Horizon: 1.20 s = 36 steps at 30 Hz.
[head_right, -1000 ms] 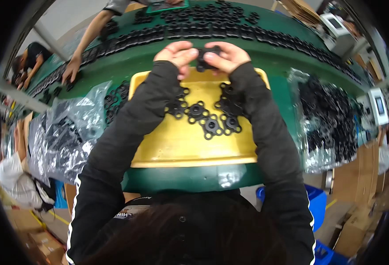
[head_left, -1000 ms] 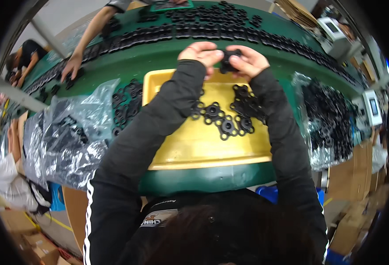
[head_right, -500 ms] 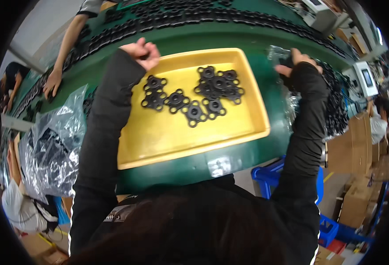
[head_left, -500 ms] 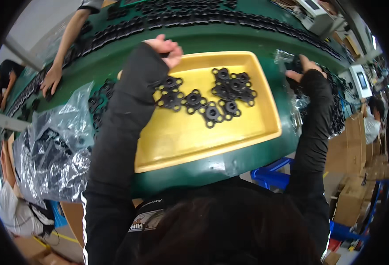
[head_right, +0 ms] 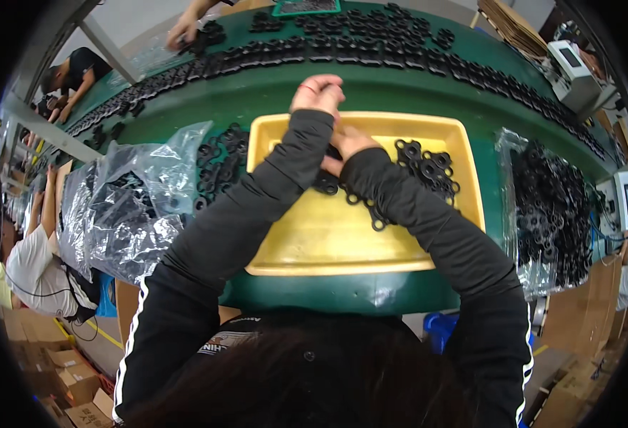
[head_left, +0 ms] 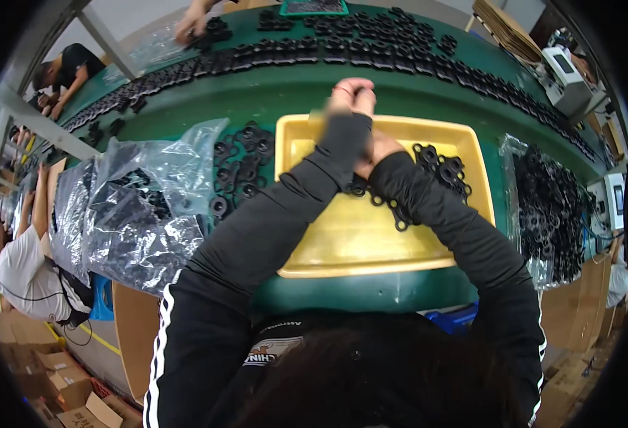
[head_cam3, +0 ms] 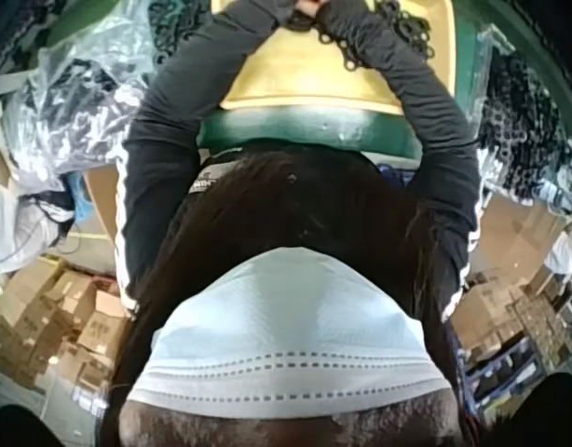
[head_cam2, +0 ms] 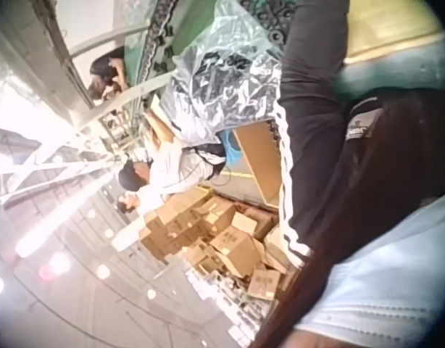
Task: The person assembles plastic parts by picking components from plastic bags and a tray, and pressing small round pieces into plastic brackets by hand.
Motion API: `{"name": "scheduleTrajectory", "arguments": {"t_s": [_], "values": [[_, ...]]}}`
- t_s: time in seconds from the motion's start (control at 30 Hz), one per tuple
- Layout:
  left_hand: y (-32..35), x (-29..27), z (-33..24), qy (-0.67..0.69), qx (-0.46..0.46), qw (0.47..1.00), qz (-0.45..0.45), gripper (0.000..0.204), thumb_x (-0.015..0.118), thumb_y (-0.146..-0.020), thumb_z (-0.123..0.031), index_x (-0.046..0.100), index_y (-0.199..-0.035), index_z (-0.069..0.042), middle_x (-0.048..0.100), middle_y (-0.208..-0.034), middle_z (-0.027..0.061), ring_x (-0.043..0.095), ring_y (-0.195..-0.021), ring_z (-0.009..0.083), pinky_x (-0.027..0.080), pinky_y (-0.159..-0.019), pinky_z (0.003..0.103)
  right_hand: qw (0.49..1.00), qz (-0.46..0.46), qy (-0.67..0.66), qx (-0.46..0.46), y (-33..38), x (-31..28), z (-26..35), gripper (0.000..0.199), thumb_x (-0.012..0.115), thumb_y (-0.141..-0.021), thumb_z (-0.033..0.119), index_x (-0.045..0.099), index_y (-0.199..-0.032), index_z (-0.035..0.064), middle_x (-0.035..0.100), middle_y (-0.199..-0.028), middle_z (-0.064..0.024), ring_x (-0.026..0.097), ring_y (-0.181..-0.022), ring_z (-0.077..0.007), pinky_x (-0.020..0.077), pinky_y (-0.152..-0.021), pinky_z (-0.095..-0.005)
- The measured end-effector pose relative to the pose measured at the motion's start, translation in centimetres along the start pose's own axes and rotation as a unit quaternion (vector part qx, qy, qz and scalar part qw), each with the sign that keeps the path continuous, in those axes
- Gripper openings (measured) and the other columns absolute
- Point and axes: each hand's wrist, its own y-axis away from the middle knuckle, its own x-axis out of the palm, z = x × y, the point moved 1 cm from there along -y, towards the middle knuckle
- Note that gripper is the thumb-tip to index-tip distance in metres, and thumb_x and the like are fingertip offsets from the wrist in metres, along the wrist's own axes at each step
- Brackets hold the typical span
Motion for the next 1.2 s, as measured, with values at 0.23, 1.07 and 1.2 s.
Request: {"name": "scheduleTrajectory", "arguments": {"t_s": [0.23,1.07,1.2], "values": [[2.4,0.2,0.1,-0.090,0.073,0.990,0.074,0.017,0.050,-0.076,-0.002,0.054,-0.092,-0.003,0.055,-0.076,0.0050,0.047,-0.053,0.0066,0.038,-0.043,0.015,0.988,0.085,-0.073,0.107,2.1,2.4,0.7,0.043,0.061,-0.062,0.024,0.049,-0.098,0.0030,0.055,-0.081,-0.0172,0.054,-0.066,-0.0318,0.0435,-0.060,-0.0350],[3.0,-0.3,-1.7,-0.134,-0.052,0.983,0.114,0.024,0.056,-0.077,-0.010,0.053,-0.100,-0.002,0.058,-0.078,0.0042,0.043,-0.048,0.0031,0.032,-0.037,0.013,0.746,-0.041,-0.608,0.269,0.7,-7.1,-1.5,0.031,0.055,-0.079,0.009,0.042,-0.104,-0.0047,0.053,-0.081,-0.0125,0.055,-0.061,-0.0146,0.0479,-0.046,-0.0176],[3.3,0.3,-2.0,-0.245,0.093,0.959,0.106,0.023,0.058,-0.077,-0.010,0.054,-0.099,-0.002,0.056,-0.070,0.0036,0.041,-0.045,0.0035,0.029,-0.036,0.013,0.693,-0.020,-0.669,0.269,0.6,-7.8,-1.1,0.029,0.055,-0.079,0.009,0.044,-0.101,-0.0067,0.053,-0.081,-0.0127,0.056,-0.062,-0.0141,0.0491,-0.048,-0.0176]]}}
